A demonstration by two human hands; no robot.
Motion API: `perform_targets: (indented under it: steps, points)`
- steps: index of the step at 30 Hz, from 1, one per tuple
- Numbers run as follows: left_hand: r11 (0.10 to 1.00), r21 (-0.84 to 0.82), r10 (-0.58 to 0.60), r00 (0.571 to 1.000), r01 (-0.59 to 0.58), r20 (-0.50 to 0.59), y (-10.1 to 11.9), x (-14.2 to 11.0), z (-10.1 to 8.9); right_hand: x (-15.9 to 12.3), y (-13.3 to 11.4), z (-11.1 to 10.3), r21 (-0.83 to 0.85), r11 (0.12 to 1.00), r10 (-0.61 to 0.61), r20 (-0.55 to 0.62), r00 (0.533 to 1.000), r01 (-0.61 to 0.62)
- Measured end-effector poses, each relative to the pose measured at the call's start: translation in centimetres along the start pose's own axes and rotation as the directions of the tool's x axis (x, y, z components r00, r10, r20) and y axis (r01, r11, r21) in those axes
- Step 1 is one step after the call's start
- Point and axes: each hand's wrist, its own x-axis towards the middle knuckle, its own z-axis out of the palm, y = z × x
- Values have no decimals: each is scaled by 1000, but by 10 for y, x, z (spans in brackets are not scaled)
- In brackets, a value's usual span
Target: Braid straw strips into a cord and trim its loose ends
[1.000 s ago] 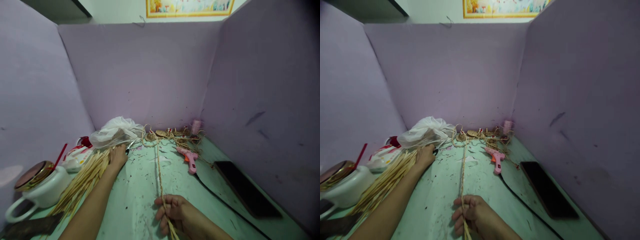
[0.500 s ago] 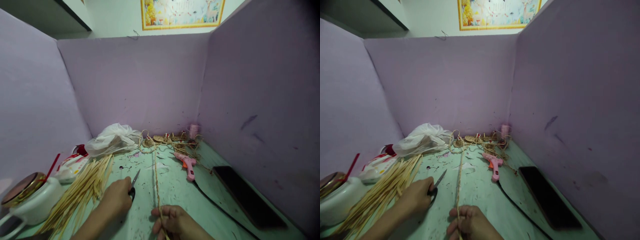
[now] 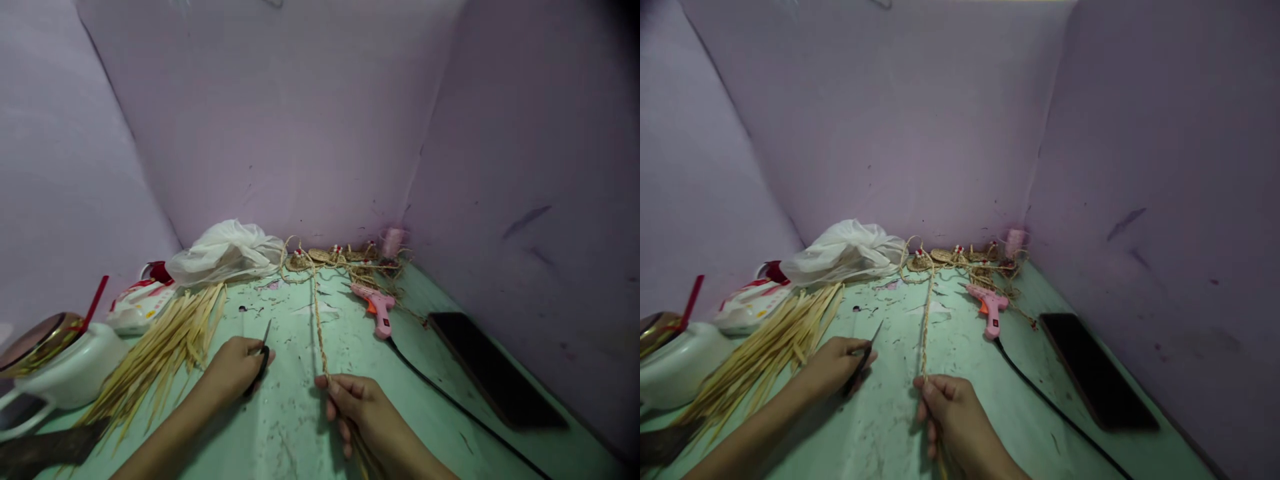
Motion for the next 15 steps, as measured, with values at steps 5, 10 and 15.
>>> perform_targets:
  steps: [5, 10, 15]
  points:
    - [867, -471, -100, 983, 162, 154, -3, 3, 7, 3, 0, -5, 55, 997, -54, -134, 990, 61]
    - [880, -453, 165, 986, -143, 9, 2, -4, 13, 1, -5, -6, 39, 997, -55, -235, 971, 66]
    - [761, 193, 645, 754, -619, -126, 4, -25, 29, 1, -9, -4, 64, 987, -122, -285, 951, 146]
